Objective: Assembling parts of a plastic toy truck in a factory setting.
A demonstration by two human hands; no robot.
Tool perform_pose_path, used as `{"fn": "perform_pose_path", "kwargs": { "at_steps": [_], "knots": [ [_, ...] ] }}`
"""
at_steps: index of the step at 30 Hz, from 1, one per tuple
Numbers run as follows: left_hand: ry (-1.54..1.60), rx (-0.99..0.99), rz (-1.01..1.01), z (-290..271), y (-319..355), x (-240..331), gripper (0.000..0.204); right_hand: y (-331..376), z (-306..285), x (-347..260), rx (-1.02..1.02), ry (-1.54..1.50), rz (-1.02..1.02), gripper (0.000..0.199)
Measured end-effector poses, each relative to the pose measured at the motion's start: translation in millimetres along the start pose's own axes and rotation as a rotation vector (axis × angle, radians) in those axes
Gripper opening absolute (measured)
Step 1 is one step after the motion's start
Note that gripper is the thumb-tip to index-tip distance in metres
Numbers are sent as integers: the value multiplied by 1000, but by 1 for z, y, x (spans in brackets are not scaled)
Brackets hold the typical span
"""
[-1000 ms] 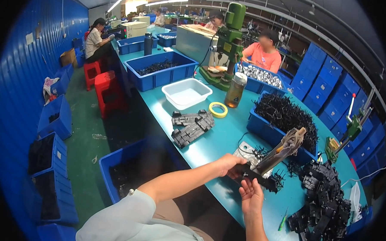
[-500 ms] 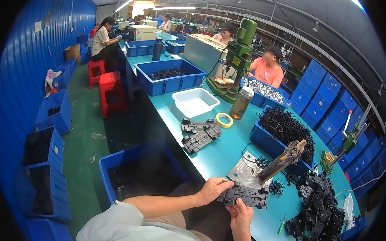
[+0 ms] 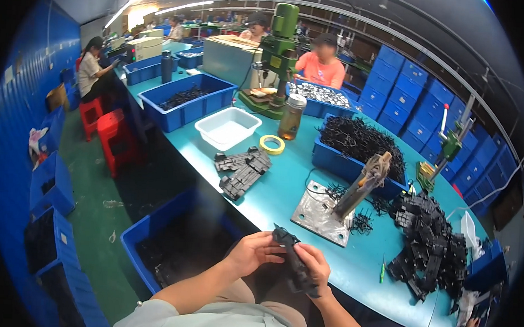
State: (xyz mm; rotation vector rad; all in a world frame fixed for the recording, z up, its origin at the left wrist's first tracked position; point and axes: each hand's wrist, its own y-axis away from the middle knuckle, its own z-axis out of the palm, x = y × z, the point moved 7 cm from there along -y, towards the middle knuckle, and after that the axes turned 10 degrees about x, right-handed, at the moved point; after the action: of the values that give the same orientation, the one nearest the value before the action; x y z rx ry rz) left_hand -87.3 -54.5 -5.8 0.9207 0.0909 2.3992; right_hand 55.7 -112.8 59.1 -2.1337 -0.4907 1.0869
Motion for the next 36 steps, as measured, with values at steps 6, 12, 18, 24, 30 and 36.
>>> {"fn": "perform_pose_path", "kwargs": {
  "at_steps": [6,12,18,24,30,36],
  "knots": [
    [24,155,-179,-13,-3,-17,35,24,15,-4,-47,23,-132,40],
    [120,344,6,-40,-8,-27,10,30,20,3,-58,-47,25,41],
    [68,329,132,-23,5,-37,3,42,23,45,145,-412,785,16],
    [11,353,134,-37,12,-54,9,60,31,49,87,-617,1022,12],
    [74,328,20,-25,19,-65,7,75,34,53,170,-748,1183,6],
    [50,384,-12,-27,20,-71,8,76,32,50,221,-793,1193,6]
  ]
}}
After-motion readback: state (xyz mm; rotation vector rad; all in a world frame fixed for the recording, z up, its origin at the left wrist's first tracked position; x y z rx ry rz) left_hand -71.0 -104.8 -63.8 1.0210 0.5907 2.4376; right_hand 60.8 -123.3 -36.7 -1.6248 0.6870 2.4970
